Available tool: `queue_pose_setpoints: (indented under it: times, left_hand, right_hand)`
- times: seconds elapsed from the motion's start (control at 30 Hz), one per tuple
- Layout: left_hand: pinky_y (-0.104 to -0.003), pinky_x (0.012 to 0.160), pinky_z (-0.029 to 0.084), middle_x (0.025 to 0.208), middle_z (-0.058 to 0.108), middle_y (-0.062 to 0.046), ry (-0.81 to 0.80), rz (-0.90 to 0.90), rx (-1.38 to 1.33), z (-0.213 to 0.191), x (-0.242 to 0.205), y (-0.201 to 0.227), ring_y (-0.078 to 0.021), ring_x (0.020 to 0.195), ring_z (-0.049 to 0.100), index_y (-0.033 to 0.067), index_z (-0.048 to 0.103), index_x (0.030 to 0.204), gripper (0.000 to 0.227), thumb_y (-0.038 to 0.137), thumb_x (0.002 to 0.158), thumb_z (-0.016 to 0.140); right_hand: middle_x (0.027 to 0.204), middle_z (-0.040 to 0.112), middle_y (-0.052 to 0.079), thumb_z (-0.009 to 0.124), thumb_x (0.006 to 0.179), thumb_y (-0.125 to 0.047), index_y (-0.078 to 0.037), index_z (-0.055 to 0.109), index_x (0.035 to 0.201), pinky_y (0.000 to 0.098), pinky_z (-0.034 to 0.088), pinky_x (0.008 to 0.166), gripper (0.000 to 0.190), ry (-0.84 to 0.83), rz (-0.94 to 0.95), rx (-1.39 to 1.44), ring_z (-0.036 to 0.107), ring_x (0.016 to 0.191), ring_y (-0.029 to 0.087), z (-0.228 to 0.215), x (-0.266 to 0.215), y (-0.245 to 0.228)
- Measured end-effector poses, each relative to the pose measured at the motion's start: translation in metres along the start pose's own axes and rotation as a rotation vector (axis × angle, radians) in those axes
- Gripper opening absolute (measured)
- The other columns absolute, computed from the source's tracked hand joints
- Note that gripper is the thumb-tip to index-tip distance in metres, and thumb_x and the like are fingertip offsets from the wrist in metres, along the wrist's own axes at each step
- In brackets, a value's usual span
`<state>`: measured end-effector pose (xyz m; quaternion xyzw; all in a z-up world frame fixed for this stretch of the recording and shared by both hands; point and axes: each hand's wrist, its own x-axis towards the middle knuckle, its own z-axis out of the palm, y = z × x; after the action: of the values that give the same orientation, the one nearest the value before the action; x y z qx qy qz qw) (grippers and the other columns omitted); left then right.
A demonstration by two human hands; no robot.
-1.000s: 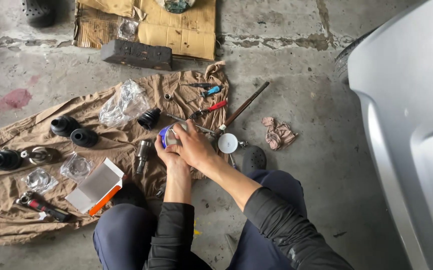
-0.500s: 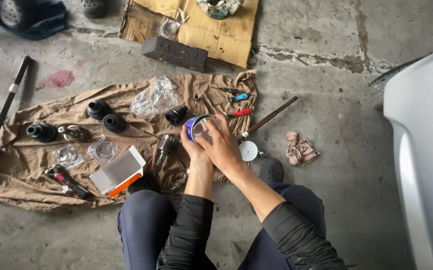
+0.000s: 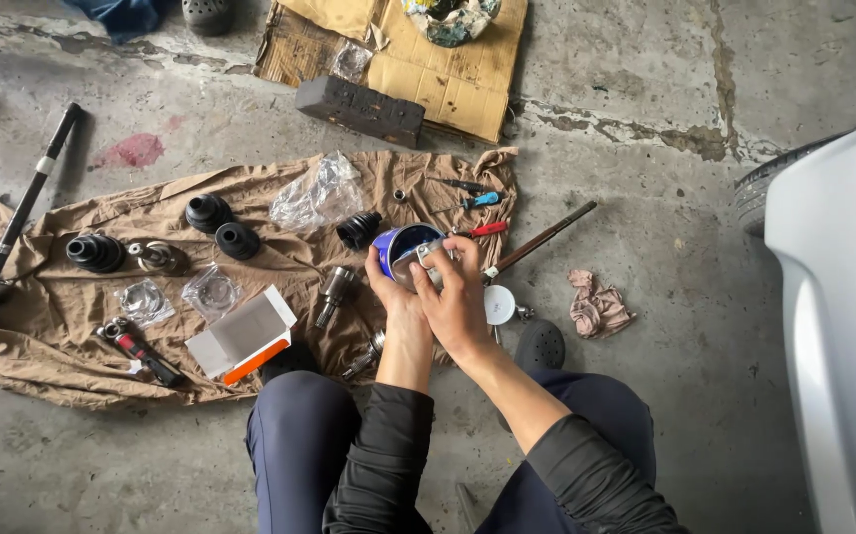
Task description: The person kneels on the workshop floor, opens a can of blue grease, scoops grease by hand and packs it into the boot and joint of a driveshaft assembly held across their lap, working the grease around the joint and reaching into the can again for more.
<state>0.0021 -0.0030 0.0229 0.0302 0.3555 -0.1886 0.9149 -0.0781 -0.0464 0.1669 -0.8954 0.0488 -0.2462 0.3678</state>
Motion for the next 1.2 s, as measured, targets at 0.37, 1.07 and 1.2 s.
queue_pose_setpoints:
  times: [0.37,1.07,1.2]
  left_hand:
    - [-0.046,0.081,0.060,0.103,0.073,-0.011,-0.035,0.096,0.003,-0.008,0.018,0.002,-0.0299,0.090,0.070,0.0068,0.070,0.109,0.056,0.058,0.093,0.055]
    - [-0.047,0.093,0.058,0.119,0.071,-0.012,-0.116,0.146,-0.074,0.003,0.003,0.002,-0.0305,0.107,0.068,0.0056,0.067,0.123,0.066,0.061,0.094,0.046]
    - [-0.047,0.094,0.057,0.118,0.072,-0.011,-0.130,0.148,-0.120,0.007,0.002,0.004,-0.0311,0.108,0.068,0.0065,0.067,0.122,0.065,0.061,0.095,0.043]
  right_hand:
    - [0.103,0.057,0.012,0.076,0.092,-0.013,-0.001,0.062,0.090,0.0404,0.051,0.079,0.019,-0.006,0.043,-0.016,0.061,0.094,0.028,-0.007,-0.010,-0.013]
    - [0.129,0.056,0.014,0.068,0.100,-0.013,-0.001,0.057,0.095,0.0355,0.053,0.097,0.018,0.071,0.044,0.350,0.061,0.117,0.023,-0.002,-0.027,0.004]
    - [0.136,0.049,0.013,0.064,0.104,-0.010,0.001,0.053,0.098,0.0255,0.056,0.094,0.016,0.026,0.116,0.623,0.060,0.116,0.013,0.004,-0.033,0.018]
